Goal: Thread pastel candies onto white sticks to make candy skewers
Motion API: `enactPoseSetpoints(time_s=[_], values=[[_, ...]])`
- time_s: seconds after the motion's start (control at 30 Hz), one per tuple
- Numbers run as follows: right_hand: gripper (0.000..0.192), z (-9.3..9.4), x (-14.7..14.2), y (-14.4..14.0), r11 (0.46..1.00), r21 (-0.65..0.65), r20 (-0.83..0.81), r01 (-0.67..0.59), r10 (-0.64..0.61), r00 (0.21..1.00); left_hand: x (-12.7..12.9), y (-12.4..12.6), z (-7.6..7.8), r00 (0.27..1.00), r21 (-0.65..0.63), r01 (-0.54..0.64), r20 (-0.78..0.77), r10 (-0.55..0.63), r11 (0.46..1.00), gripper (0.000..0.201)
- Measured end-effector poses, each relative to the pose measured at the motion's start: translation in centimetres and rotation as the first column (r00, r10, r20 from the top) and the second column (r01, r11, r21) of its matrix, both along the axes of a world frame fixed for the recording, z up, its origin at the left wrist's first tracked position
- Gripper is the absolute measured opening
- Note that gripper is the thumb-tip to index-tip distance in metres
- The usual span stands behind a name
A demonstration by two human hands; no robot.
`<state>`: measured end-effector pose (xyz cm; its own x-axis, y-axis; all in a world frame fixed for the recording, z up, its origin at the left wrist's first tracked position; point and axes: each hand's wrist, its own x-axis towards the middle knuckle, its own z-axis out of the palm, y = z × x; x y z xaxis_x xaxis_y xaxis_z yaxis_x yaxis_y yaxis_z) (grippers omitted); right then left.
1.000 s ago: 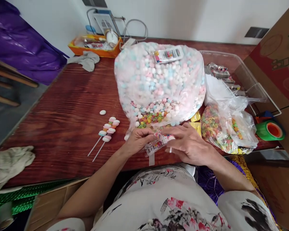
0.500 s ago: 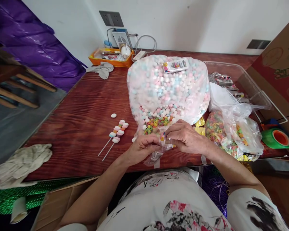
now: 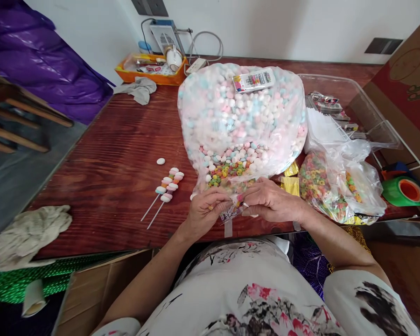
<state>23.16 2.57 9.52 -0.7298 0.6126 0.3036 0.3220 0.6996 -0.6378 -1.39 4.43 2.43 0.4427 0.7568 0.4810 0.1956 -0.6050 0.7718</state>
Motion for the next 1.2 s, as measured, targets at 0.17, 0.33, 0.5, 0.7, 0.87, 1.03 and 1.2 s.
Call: enactPoseSetpoints(time_s=[0.17, 0.33, 0.5, 0.7, 0.87, 1.03, 1.2], values=[[0.011, 1.5, 2.8, -2.2, 0.973, -0.156, -0.273, 0.171, -0.208, 0.939, -0.4, -0.2, -2.2, 0.995, -0.07, -0.078, 0.063, 0.082, 0.995, 0.006], [0.013, 2.7, 4.5, -4.3, 0.869, -0.151, -0.609, 0.471, -0.458, 0.648, -0.1, -0.3, -4.0, 0.992, -0.139, -0.075, 0.089, 0.088, 0.987, 0.008], [0.014, 1.3, 3.2, -4.3, 0.81, -0.2, -0.649, 0.551, -0.53, 0.545, 0.9, -0.4, -3.9, 0.994, -0.1, -0.056, 0.092, 0.066, 0.993, 0.006], [0.012, -0.6, 2.7, -4.1, 0.846, -0.189, -0.655, 0.499, -0.487, 0.578, 1.2, -0.9, -3.7, 0.994, -0.075, -0.065, 0.083, 0.071, 0.995, 0.007], [0.013, -0.8, 3.0, -5.1, 0.828, -0.09, -0.683, 0.554, -0.456, 0.571, 1.5, -1.2, -4.0, 0.988, -0.136, -0.114, 0.089, 0.126, 0.984, 0.01], [0.012, -1.1, 2.8, -5.7, 0.78, -0.121, -0.659, 0.614, -0.526, 0.538, 1.3, -1.2, -4.5, 0.978, -0.141, -0.138, 0.136, 0.158, 0.98, 0.007], [0.013, -2.2, 2.2, -5.8, 0.811, -0.139, -0.664, 0.568, -0.502, 0.555, 0.8, -1.3, -4.8, 0.979, -0.109, -0.132, 0.143, 0.147, 0.985, 0.005]])
